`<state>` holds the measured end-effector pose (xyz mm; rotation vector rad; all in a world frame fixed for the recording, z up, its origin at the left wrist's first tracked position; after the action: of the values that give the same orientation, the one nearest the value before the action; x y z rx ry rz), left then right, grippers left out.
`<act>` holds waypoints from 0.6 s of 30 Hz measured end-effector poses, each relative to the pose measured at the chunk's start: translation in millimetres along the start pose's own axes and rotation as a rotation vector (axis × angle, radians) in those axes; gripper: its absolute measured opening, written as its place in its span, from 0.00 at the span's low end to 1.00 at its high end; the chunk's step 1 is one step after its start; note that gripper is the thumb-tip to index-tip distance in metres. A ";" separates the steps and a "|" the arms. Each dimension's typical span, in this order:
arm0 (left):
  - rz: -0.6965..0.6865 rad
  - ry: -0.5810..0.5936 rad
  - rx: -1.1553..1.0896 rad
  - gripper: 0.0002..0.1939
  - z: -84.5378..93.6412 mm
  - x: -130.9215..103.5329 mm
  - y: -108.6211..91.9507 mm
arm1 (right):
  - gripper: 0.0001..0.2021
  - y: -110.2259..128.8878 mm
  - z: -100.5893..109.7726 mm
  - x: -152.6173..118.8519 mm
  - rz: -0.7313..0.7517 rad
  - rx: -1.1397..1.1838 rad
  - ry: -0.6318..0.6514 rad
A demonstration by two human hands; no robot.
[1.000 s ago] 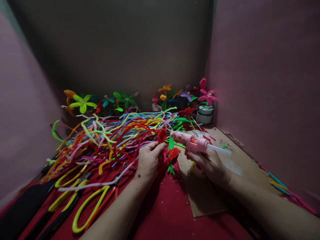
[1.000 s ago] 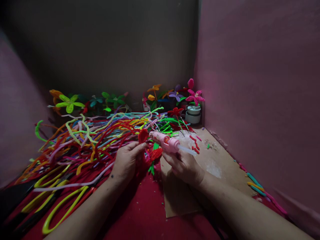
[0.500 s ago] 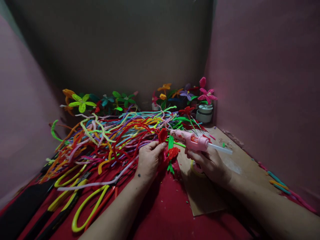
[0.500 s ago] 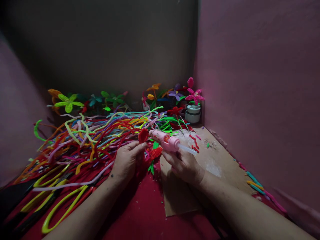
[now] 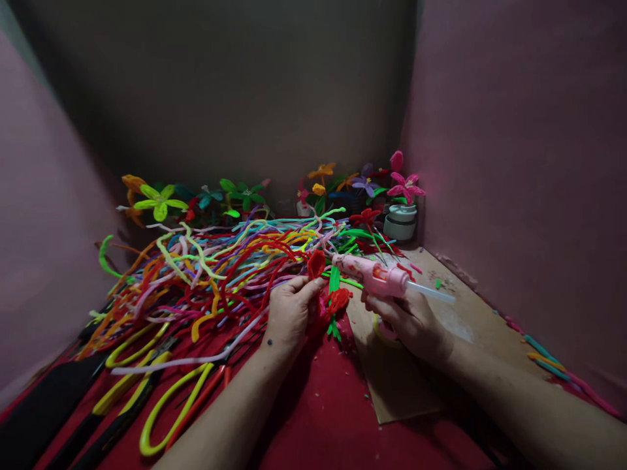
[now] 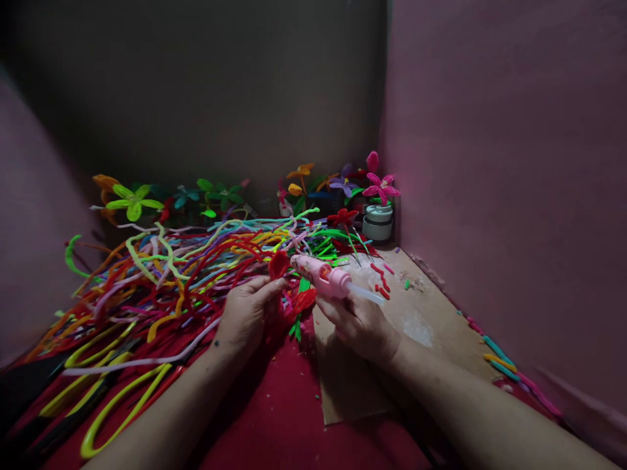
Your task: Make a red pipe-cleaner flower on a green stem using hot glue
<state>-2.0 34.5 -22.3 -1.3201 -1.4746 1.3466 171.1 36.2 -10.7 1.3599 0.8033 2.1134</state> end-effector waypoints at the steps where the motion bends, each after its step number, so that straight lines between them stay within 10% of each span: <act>1: 0.000 0.000 -0.005 0.12 0.0 0.1 0.1 | 0.09 0.3 -0.1 0.2 -0.003 0.002 -0.003; 18: -0.009 0.016 0.016 0.17 1.0 -0.1 2.4 | 0.09 0.0 1.2 -0.8 -0.029 -0.022 -0.039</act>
<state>-2.5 34.0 -24.8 -1.3103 -1.4543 1.3366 172.5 35.9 -10.8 1.3653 0.7776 2.0613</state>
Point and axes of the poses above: each hand's wrist, its own x-axis towards the middle knuckle, its own z-axis out of the back of the hand, y = z × x, the point moved 2 cm from there along x, towards the middle knuckle, and after that the axes turned 7 degrees about z, right-handed, at the moved point
